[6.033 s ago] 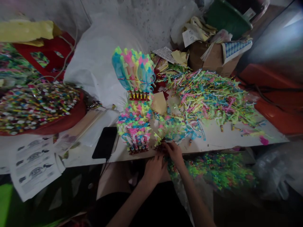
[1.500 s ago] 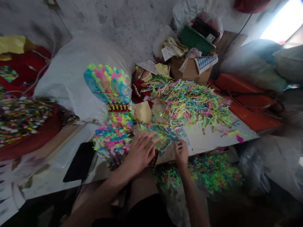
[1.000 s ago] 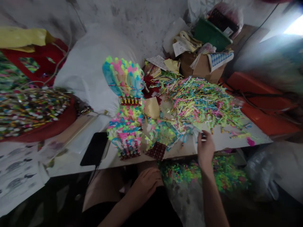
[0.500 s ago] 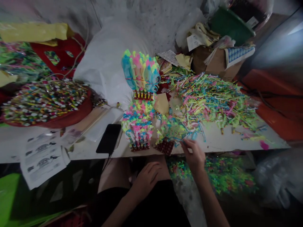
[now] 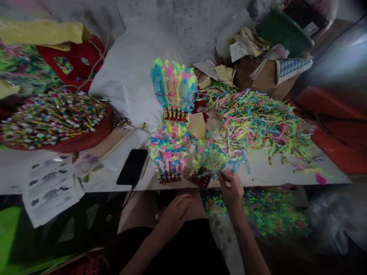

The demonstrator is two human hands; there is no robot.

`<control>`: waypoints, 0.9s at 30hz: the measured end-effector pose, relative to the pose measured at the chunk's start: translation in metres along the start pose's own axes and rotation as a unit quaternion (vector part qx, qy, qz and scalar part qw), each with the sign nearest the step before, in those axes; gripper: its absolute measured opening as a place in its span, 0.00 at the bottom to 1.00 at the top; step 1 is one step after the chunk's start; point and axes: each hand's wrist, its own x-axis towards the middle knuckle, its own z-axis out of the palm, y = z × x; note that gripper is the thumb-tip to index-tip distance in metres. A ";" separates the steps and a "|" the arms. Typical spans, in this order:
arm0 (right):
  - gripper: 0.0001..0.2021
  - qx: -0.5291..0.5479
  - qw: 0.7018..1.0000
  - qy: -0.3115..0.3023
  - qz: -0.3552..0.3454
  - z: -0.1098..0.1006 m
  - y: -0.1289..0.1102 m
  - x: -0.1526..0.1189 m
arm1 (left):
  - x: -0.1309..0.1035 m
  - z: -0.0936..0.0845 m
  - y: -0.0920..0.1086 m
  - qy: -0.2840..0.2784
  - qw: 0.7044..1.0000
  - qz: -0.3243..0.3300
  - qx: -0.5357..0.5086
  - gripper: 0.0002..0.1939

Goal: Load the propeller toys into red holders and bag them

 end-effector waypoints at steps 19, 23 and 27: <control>0.12 -0.056 0.988 -0.110 -0.096 0.020 -0.020 0.008 | 0.053 0.003 0.013 -0.005 0.993 -0.018 0.116 0.24; 0.14 -0.041 0.988 -0.135 -0.064 0.024 -0.018 0.009 | 0.058 0.010 0.012 -0.018 0.989 -0.036 0.145 0.25; 0.13 -0.034 0.990 -0.128 -0.053 0.029 -0.016 0.019 | 0.052 0.012 0.010 0.000 0.988 -0.025 0.154 0.25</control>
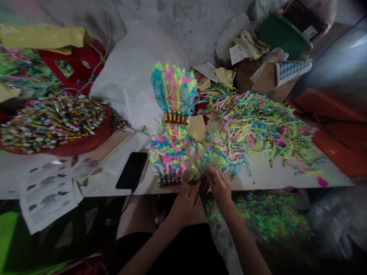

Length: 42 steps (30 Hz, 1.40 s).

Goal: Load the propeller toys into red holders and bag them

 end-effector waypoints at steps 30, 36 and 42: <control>0.16 0.004 0.998 -0.064 -0.017 0.006 -0.003 0.009 | 0.027 -0.013 0.011 -0.120 0.980 -0.127 0.097 0.25; 0.16 0.000 0.991 0.039 0.129 -0.010 0.022 -0.009 | 0.028 -0.019 0.008 -0.150 0.974 -0.134 0.101 0.26; 0.12 -0.041 0.963 0.149 0.221 -0.012 0.064 -0.029 | 0.027 -0.020 0.005 -0.159 0.974 -0.113 0.116 0.27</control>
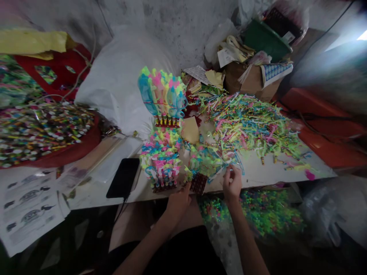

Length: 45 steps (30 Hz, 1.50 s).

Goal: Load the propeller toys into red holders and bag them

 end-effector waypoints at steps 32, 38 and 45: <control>0.09 0.087 0.977 -0.156 -0.119 0.030 -0.019 -0.063 | -0.012 0.012 -0.004 0.061 0.997 0.009 -0.048 0.27; 0.09 0.005 0.965 -0.249 -0.077 0.060 -0.030 -0.079 | -0.013 0.059 -0.018 0.180 0.981 0.074 -0.019 0.24; 0.07 -0.050 0.962 -0.260 -0.060 0.069 -0.041 -0.076 | -0.009 0.080 -0.021 0.182 0.977 0.086 0.069 0.24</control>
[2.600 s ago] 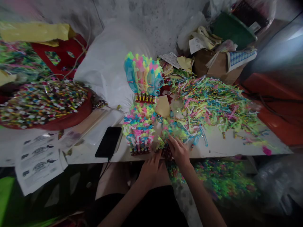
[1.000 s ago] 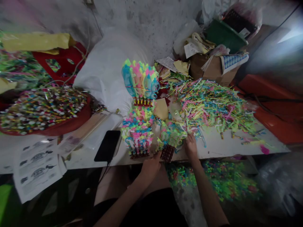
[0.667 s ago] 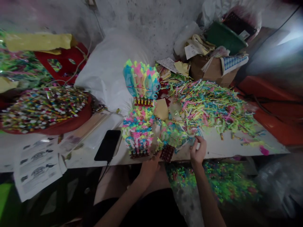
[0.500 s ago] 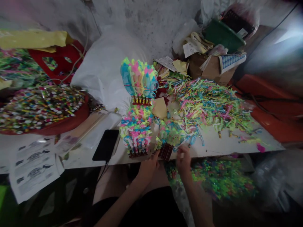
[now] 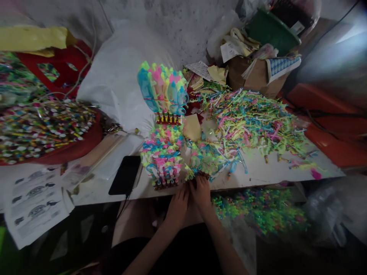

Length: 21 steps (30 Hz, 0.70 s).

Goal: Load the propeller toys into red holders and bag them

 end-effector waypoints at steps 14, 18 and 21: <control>0.06 0.054 0.998 0.044 0.014 0.015 0.003 -0.004 | 0.009 0.000 0.000 0.000 1.000 -0.023 0.004 0.20; 0.06 0.073 0.995 0.055 0.027 0.018 0.002 -0.005 | 0.008 -0.002 0.001 0.006 1.000 -0.017 0.013 0.21; 0.06 0.083 0.994 0.063 0.030 0.018 0.001 -0.005 | 0.010 -0.005 0.003 -0.006 0.999 -0.024 0.026 0.21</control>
